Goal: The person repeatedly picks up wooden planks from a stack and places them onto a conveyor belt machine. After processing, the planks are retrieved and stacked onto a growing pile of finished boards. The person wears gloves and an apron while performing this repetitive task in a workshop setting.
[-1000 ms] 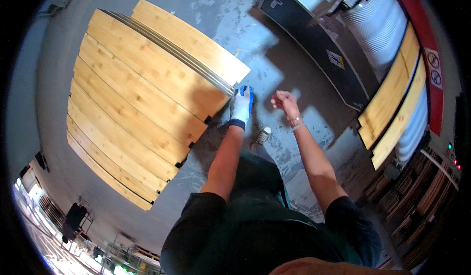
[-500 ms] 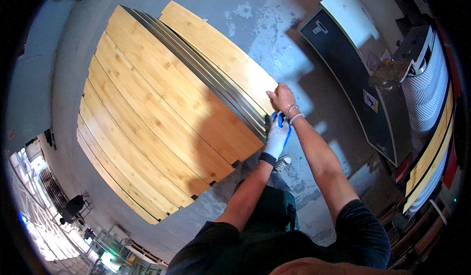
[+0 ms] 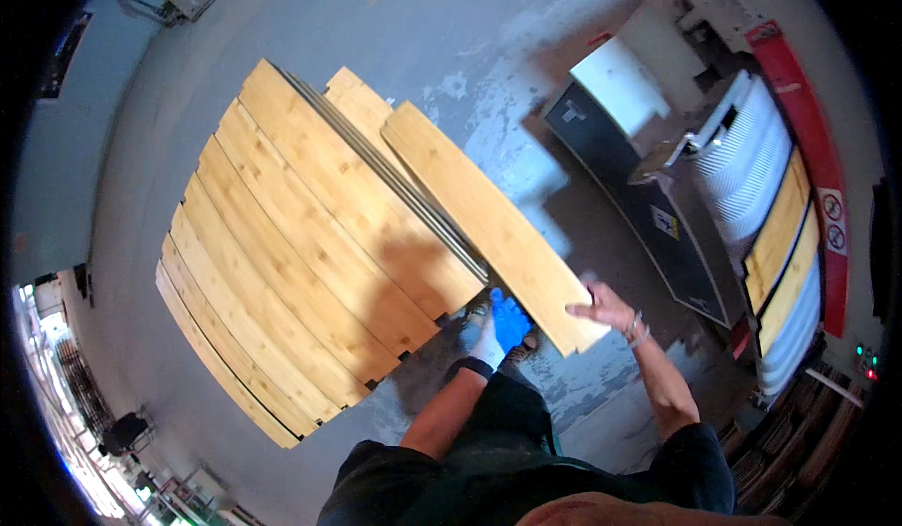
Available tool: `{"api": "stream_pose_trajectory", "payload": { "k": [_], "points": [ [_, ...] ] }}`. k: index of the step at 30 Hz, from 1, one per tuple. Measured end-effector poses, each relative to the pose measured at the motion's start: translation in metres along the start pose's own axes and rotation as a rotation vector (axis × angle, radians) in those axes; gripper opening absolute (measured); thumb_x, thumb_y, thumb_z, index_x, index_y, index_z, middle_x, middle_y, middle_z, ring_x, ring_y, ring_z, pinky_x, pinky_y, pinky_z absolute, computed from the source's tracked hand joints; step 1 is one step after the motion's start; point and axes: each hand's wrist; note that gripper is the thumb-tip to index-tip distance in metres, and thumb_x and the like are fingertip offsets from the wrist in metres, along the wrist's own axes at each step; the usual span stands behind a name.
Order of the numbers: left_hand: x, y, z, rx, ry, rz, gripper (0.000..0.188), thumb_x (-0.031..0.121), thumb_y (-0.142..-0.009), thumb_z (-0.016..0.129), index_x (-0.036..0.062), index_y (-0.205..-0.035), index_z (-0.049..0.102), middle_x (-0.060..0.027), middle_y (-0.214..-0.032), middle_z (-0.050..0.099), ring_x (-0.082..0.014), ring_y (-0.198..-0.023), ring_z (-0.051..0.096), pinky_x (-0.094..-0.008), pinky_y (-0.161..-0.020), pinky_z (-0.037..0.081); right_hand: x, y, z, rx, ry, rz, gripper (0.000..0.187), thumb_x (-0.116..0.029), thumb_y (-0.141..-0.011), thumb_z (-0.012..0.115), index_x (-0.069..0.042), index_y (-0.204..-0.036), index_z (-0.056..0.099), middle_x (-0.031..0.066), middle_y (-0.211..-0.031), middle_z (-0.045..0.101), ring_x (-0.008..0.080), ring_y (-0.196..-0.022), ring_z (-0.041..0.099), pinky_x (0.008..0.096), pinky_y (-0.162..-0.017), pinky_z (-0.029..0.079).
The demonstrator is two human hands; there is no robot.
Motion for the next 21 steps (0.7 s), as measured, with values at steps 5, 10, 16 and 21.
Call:
{"api": "stream_pose_trajectory", "payload": {
  "k": [5,10,16,21],
  "points": [
    [0.008,0.024,0.080,0.061,0.354,-0.094,0.078,0.066,-0.090,0.047,0.0135,-0.148,0.037,-0.0104,-0.150,0.041,-0.0341,-0.136,0.039,-0.0505,-0.114,0.029,-0.021,0.136,0.028,0.155,0.324,-0.039,0.054,-0.044,-0.079,0.079,0.005,-0.095,0.062,0.0160,-0.071,0.062,0.0198,-0.068,0.064,0.0348,-0.060,0.050],
    [-0.012,0.093,0.137,-0.029,0.433,-0.138,0.057,0.046,-0.100,0.043,0.0116,-0.145,0.039,-0.0103,-0.146,0.045,-0.0312,-0.133,0.044,-0.0492,-0.111,0.036,-0.034,0.246,0.048,0.237,0.241,-0.002,0.055,-0.045,-0.078,0.078,0.006,-0.092,0.060,0.0198,-0.069,0.062,0.0276,-0.067,0.066,0.0377,-0.060,0.050],
    [0.001,0.144,0.237,-0.054,-0.098,0.022,0.059,0.053,-0.102,0.033,0.0120,-0.145,0.036,-0.0106,-0.143,0.046,-0.0273,-0.131,0.045,-0.0456,-0.110,0.038,-0.020,0.326,0.092,0.562,0.103,-0.259,0.051,-0.038,-0.080,0.079,0.004,-0.103,0.061,0.0187,-0.082,0.068,0.0261,-0.074,0.070,0.0335,-0.066,0.054],
    [-0.003,0.143,0.296,-0.172,-0.135,-0.085,0.059,0.053,-0.102,0.036,0.0112,-0.143,0.040,-0.0081,-0.145,0.045,-0.0257,-0.131,0.045,-0.0442,-0.111,0.037,-0.019,0.371,0.108,0.696,-0.164,-0.188,0.048,-0.030,-0.079,0.079,0.003,-0.109,0.060,0.0171,-0.088,0.069,0.0217,-0.080,0.068,0.0354,-0.071,0.054]
  ]
}}
Point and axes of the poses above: each hand's wrist, its own y-axis away from the middle knuckle, its own z-axis out of the palm, x = y × z
